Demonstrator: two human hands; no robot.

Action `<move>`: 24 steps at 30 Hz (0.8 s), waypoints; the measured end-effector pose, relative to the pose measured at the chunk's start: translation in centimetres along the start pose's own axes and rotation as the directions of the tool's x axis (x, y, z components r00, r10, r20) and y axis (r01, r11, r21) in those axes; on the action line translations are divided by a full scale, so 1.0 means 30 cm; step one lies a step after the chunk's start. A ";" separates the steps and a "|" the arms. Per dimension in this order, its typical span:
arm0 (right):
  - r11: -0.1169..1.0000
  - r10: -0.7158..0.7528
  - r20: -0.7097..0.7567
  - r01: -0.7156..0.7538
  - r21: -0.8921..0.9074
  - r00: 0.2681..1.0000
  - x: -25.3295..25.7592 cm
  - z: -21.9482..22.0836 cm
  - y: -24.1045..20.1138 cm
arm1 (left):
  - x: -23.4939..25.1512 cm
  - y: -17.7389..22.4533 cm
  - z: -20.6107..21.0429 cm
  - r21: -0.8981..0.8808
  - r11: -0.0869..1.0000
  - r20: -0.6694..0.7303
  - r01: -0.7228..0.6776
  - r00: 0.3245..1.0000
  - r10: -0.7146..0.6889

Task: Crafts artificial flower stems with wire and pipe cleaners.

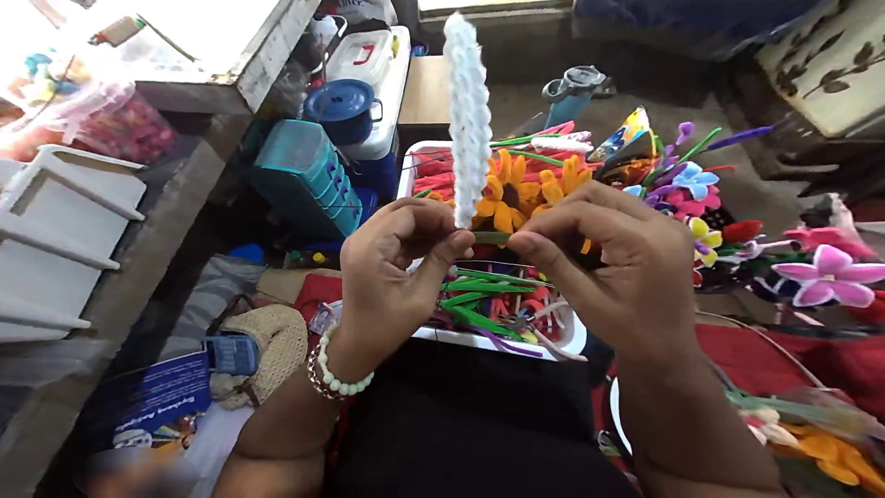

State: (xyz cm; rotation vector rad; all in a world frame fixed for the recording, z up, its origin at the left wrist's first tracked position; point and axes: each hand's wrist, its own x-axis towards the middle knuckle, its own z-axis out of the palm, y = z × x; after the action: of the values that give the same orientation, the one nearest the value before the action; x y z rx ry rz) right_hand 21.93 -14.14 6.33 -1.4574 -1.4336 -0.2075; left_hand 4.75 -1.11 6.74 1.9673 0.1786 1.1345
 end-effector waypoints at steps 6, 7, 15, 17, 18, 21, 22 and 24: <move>0.999 -0.043 -0.071 0.043 0.002 0.997 -0.004 -0.022 -0.028 | 0.009 0.030 0.019 0.071 0.991 -0.033 -0.111 0.993 0.113; 0.999 -0.052 -0.084 0.052 0.003 0.995 0.001 -0.030 -0.040 | 0.017 0.042 0.018 0.061 0.991 -0.030 -0.116 0.993 0.118; 0.991 -0.120 -0.117 0.113 -0.069 0.986 0.061 -0.078 -0.096 | 0.057 0.079 0.042 -0.086 0.987 -0.074 -0.132 0.989 0.126; 0.988 -0.136 -0.092 0.129 -0.081 0.986 0.073 -0.073 -0.094 | 0.048 0.060 0.053 -0.129 0.986 -0.099 -0.110 0.990 0.098; 0.987 -0.140 -0.074 0.133 -0.090 0.987 0.078 -0.070 -0.091 | 0.042 0.050 0.057 -0.145 0.984 -0.113 -0.100 0.990 0.084; 0.986 -0.132 -0.010 0.130 -0.104 0.991 0.087 -0.058 -0.080 | 0.025 0.019 0.063 -0.171 0.983 -0.148 -0.074 0.988 0.049; 0.986 -0.130 0.009 0.131 -0.108 0.991 0.090 -0.053 -0.076 | 0.020 0.011 0.064 -0.178 0.982 -0.158 -0.064 0.987 0.035; 0.986 -0.123 0.044 0.127 -0.103 0.991 0.098 -0.038 -0.067 | 0.010 -0.007 0.064 -0.197 0.980 -0.171 -0.039 0.985 0.005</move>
State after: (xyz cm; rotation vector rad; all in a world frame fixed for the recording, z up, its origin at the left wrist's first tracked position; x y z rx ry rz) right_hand 21.69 -13.61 10.01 -1.4640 -1.5664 -0.3410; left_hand 6.45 -1.98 6.32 1.6998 0.1272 1.2843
